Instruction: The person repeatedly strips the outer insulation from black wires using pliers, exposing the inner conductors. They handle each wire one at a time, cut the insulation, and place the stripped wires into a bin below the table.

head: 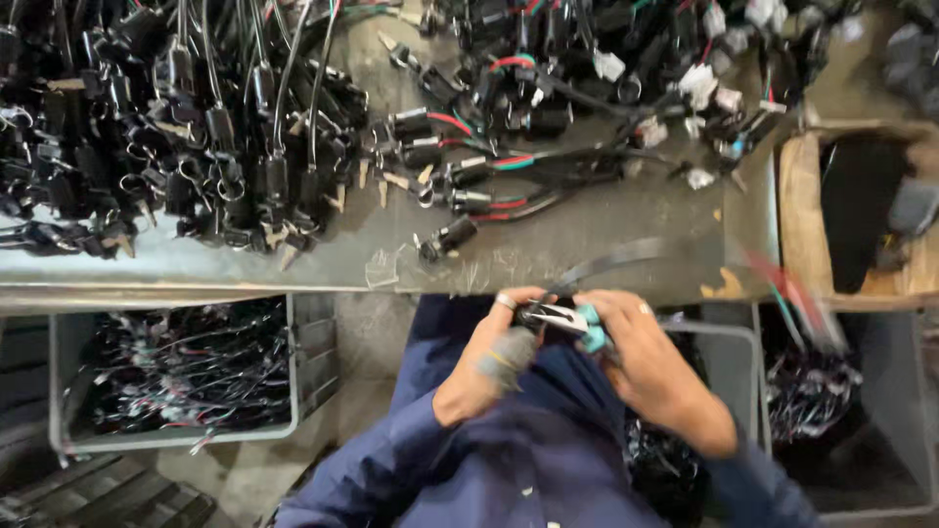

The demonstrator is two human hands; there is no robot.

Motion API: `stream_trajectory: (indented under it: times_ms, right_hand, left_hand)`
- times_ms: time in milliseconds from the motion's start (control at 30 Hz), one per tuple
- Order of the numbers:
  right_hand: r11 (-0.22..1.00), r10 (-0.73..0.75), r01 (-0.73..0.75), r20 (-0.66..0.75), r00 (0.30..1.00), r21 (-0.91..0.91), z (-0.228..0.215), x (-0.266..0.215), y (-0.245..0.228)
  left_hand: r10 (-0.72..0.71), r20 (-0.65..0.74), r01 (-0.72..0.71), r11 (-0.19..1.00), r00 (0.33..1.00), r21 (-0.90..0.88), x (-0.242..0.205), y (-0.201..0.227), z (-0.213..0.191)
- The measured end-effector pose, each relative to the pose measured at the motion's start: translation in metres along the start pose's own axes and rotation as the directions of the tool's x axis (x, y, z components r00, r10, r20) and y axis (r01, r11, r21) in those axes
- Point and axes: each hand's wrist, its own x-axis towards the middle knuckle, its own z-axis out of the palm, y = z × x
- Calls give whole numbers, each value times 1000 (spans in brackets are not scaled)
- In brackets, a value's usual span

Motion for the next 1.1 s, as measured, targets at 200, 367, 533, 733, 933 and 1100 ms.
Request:
stream_trajectory:
  times_ms: [200, 367, 533, 733, 933, 1100]
  right_hand:
    - [992, 29, -26, 26, 999, -127, 15, -1, 11]
    - [970, 162, -137, 113, 980, -204, 28, -18, 28]
    - [995, 87, -91, 107, 990, 28, 33, -19, 35]
    - [991, 62, -84, 195, 979, 109, 31, -11, 45]
    - [979, 202, -202, 121, 972, -17, 45, -23, 38]
    - [941, 338, -333, 83, 938, -68, 54, -24, 16]
  left_hand:
    - [434, 167, -449, 701, 885, 554, 5, 10, -10]
    - [84, 163, -144, 905, 983, 400, 6, 3, -12]
    - [78, 217, -147, 935, 973, 324, 7, 1, -18]
    - [122, 174, -191, 861, 977, 472, 2, 8, -12]
    - [231, 36, -157, 530, 972, 834, -12, 9, -3]
    - [190, -54, -21, 372, 980, 928, -6, 5, 4]
